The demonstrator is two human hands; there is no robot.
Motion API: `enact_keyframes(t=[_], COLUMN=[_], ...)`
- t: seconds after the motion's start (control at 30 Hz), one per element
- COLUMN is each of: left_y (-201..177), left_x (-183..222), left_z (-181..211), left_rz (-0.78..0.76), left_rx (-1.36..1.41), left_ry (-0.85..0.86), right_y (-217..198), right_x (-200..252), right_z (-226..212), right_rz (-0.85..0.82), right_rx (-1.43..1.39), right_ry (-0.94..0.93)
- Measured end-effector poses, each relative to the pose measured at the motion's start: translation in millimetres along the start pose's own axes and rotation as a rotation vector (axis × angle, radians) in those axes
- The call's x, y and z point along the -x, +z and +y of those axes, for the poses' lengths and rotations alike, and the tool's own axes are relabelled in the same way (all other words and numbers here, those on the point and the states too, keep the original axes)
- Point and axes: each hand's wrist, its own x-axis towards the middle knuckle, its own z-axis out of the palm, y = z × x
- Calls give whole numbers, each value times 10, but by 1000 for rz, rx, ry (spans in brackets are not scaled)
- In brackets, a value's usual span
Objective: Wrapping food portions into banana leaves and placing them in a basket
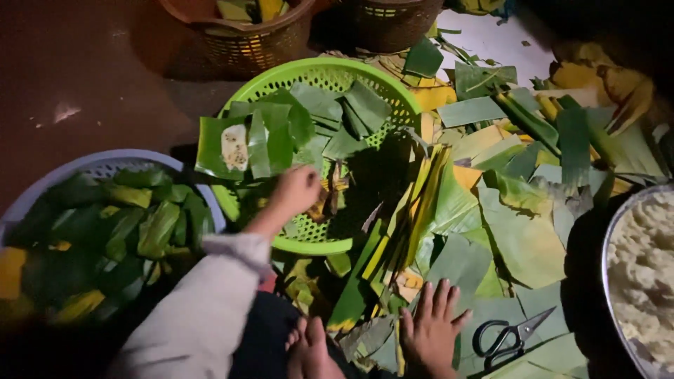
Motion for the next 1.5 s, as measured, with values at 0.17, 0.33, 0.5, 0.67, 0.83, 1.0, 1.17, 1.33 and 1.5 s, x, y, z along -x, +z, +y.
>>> enact_keyframes(t=[0.17,0.33,0.5,0.67,0.83,1.0,1.17,1.33,1.5], left_y=[1983,2492,2498,1965,1439,1014,275,324,910], left_x=[-1825,-2555,-2746,-2388,-1473,-404,1179,2333,2733], left_z=[-738,-570,-422,-301,-376,-526,314,1452,2264], left_rz=[163,446,439,106,107,-143,108,-291,-779], left_rx=[452,584,480,735,869,1731,1365,1128,931], left_ry=[-225,-301,-553,-689,-656,-634,-537,-197,198], right_y=[190,300,451,353,308,121,-652,-1321,-1395], right_x=[29,-19,-16,-10,14,-15,26,840,1389], right_z=[-98,-103,-64,-78,-73,-118,-62,39,443], right_rz=[376,370,405,351,355,396,-14,64,-49], right_rx=[36,91,5,30,57,-36,-332,-1322,-1477], right_ry=[-22,22,63,44,39,17,98,-107,-78])
